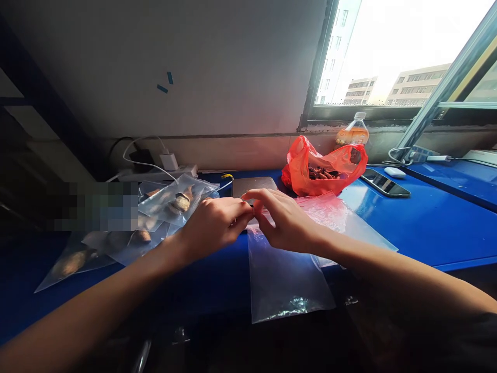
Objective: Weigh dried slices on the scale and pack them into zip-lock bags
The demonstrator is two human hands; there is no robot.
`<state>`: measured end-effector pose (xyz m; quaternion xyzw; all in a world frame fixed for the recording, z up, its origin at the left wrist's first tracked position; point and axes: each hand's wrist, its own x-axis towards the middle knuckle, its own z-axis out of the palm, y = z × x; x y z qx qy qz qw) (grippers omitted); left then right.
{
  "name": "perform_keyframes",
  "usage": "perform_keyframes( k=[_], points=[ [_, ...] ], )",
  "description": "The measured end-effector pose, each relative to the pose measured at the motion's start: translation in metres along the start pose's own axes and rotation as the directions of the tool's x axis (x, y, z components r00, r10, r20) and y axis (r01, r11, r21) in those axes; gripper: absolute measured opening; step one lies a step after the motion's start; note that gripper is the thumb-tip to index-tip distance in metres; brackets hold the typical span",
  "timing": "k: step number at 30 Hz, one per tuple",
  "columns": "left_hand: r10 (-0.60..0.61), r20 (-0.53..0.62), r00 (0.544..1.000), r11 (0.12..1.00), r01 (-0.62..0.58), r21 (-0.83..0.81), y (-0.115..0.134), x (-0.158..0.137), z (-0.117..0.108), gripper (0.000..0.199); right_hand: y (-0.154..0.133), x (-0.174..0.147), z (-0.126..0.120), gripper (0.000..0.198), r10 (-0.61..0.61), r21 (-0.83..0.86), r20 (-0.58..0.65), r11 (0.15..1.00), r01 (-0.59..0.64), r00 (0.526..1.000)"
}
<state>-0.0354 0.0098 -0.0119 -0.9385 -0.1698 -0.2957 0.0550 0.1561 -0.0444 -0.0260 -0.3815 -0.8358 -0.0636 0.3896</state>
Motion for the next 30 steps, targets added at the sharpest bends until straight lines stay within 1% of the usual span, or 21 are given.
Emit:
perform_keyframes(
  k=[4, 7, 9, 11, 14, 17, 19, 21, 23, 27, 30],
  points=[
    [-0.060, 0.021, 0.998, 0.998, 0.060, 0.019, 0.002, 0.000, 0.002, 0.028, 0.000, -0.001, 0.004, 0.023, -0.024, -0.055, -0.021, 0.998, 0.023, 0.999],
    [-0.104, 0.031, 0.994, 0.994, 0.103, 0.035, 0.001, 0.000, 0.004, 0.029, 0.005, 0.000, 0.009, 0.020, -0.043, -0.064, -0.060, 0.997, 0.039, 0.997],
    [-0.083, 0.024, 0.996, 0.995, 0.081, 0.056, -0.001, 0.000, 0.003, 0.028, 0.007, 0.001, 0.012, 0.021, -0.062, -0.070, -0.080, 0.996, 0.056, 0.995],
    [-0.028, 0.021, 0.999, 0.994, 0.026, 0.102, -0.002, 0.001, 0.000, 0.026, 0.008, 0.001, 0.013, 0.023, -0.084, -0.075, -0.083, 0.994, 0.078, 0.993],
    [0.067, 0.044, 0.997, 0.986, -0.073, 0.150, -0.003, 0.003, -0.010, 0.024, 0.008, 0.002, 0.013, 0.022, -0.122, -0.060, -0.124, 0.992, 0.115, 0.985],
    [0.119, 0.058, 0.991, 0.985, -0.126, 0.117, -0.002, 0.006, -0.024, 0.022, 0.009, 0.004, 0.012, 0.024, -0.182, -0.051, -0.234, 0.983, 0.175, 0.955],
    [0.110, 0.056, 0.992, 0.990, -0.114, 0.083, -0.001, 0.006, -0.034, 0.019, 0.011, 0.007, 0.010, 0.027, -0.215, -0.043, -0.285, 0.976, 0.212, 0.934],
    [0.087, 0.049, 0.995, 0.995, -0.089, 0.050, -0.002, 0.007, -0.044, 0.017, 0.013, 0.009, 0.008, 0.030, -0.226, -0.022, -0.310, 0.973, 0.231, 0.923],
    [0.061, 0.039, 0.997, 0.998, -0.062, 0.029, -0.003, 0.006, -0.052, 0.016, 0.016, 0.011, 0.005, 0.034, -0.215, 0.009, -0.327, 0.973, 0.230, 0.920],
    [0.042, -0.019, 0.999, 0.999, -0.042, 0.026, -0.007, 0.006, -0.068, 0.014, 0.025, 0.013, 0.001, 0.036, -0.187, 0.089, -0.349, 0.969, 0.231, 0.918],
    [0.044, -0.062, 0.997, 0.999, -0.043, 0.016, -0.011, 0.004, -0.078, 0.011, 0.030, 0.015, -0.002, 0.035, -0.163, 0.101, -0.387, 0.971, 0.218, 0.907]
  ],
)
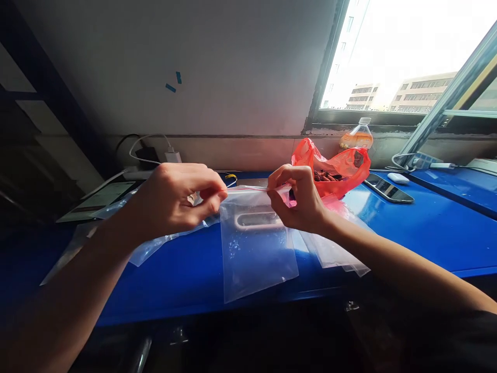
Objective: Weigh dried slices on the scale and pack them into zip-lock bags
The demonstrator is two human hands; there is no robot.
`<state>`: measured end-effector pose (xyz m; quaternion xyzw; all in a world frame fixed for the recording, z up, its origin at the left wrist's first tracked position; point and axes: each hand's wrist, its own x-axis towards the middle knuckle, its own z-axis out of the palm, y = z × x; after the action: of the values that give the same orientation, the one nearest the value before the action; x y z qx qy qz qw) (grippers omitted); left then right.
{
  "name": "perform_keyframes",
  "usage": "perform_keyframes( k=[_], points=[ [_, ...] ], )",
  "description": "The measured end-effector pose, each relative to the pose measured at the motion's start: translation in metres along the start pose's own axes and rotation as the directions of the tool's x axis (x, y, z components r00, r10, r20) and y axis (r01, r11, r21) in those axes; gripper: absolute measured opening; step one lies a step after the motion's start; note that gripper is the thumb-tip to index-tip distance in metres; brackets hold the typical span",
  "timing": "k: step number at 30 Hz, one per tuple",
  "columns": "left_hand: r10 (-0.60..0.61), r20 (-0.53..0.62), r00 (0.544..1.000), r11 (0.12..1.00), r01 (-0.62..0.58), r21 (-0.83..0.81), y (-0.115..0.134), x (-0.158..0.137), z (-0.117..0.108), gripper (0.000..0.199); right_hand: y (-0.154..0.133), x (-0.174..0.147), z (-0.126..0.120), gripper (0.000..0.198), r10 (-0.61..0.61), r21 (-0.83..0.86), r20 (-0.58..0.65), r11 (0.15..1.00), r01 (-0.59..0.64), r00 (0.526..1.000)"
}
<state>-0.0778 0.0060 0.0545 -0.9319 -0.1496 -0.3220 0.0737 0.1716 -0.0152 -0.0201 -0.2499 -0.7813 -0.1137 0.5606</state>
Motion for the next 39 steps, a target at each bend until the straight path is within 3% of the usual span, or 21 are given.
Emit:
perform_keyframes(
  k=[6, 12, 18, 20, 23, 26, 29, 31, 33, 35, 37, 39],
  points=[
    [-0.079, -0.073, 0.994, 0.997, 0.079, -0.014, -0.004, -0.004, -0.013, 0.012, 0.003, 0.007, -0.009, 0.029, 0.038, 0.000, -0.035, 0.999, -0.038, 0.999],
    [-0.158, -0.049, 0.986, 0.987, 0.158, -0.009, -0.007, -0.003, -0.012, 0.017, 0.008, 0.009, -0.012, 0.020, 0.086, -0.044, -0.016, 0.995, -0.087, 0.996],
    [-0.233, -0.042, 0.972, 0.972, 0.232, -0.021, -0.016, -0.008, -0.018, 0.016, 0.015, 0.010, -0.018, 0.015, 0.114, -0.107, -0.077, 0.987, -0.122, 0.991],
    [-0.320, -0.099, 0.942, 0.947, 0.319, -0.026, -0.021, -0.014, -0.024, 0.014, 0.022, 0.013, -0.028, 0.013, 0.137, -0.148, -0.171, 0.976, -0.163, 0.976],
    [-0.508, -0.196, 0.839, 0.861, 0.493, -0.124, -0.031, -0.024, -0.027, 0.010, 0.031, 0.018, -0.043, 0.013, 0.209, -0.100, -0.239, 0.966, -0.239, 0.948],
    [-0.560, -0.238, 0.793, 0.814, 0.474, -0.335, -0.039, -0.029, -0.019, 0.007, 0.022, 0.022, -0.042, 0.023, 0.326, 0.048, -0.038, 0.945, -0.325, 0.944],
    [-0.527, -0.217, 0.821, 0.806, 0.402, -0.435, -0.037, -0.030, -0.005, 0.009, -0.001, 0.025, -0.027, 0.030, 0.296, 0.087, 0.184, 0.945, -0.316, 0.937],
    [-0.501, -0.148, 0.852, 0.812, 0.405, -0.420, -0.030, -0.029, 0.001, 0.009, -0.017, 0.031, -0.020, 0.015, 0.251, 0.020, 0.215, 0.965, -0.261, 0.944],
    [-0.468, -0.092, 0.879, 0.824, 0.396, -0.405, -0.024, -0.027, 0.005, 0.008, -0.028, 0.041, -0.023, 0.010, 0.248, -0.045, 0.148, 0.969, -0.244, 0.957],
    [-0.463, -0.085, 0.882, 0.841, 0.407, -0.356, -0.026, -0.027, 0.007, 0.009, -0.034, 0.053, -0.041, 0.014, 0.277, -0.064, -0.003, 0.959, -0.277, 0.961],
    [-0.489, -0.086, 0.868, 0.863, 0.468, -0.189, -0.039, -0.030, 0.010, 0.014, -0.036, 0.060, -0.070, 0.008, 0.313, -0.049, -0.182, 0.944, -0.327, 0.932],
    [-0.517, -0.093, 0.851, 0.848, 0.524, 0.084, -0.064, -0.036, 0.014, 0.023, -0.032, 0.054, -0.104, 0.009, 0.380, -0.015, -0.234, 0.919, -0.394, 0.895]
  ],
)
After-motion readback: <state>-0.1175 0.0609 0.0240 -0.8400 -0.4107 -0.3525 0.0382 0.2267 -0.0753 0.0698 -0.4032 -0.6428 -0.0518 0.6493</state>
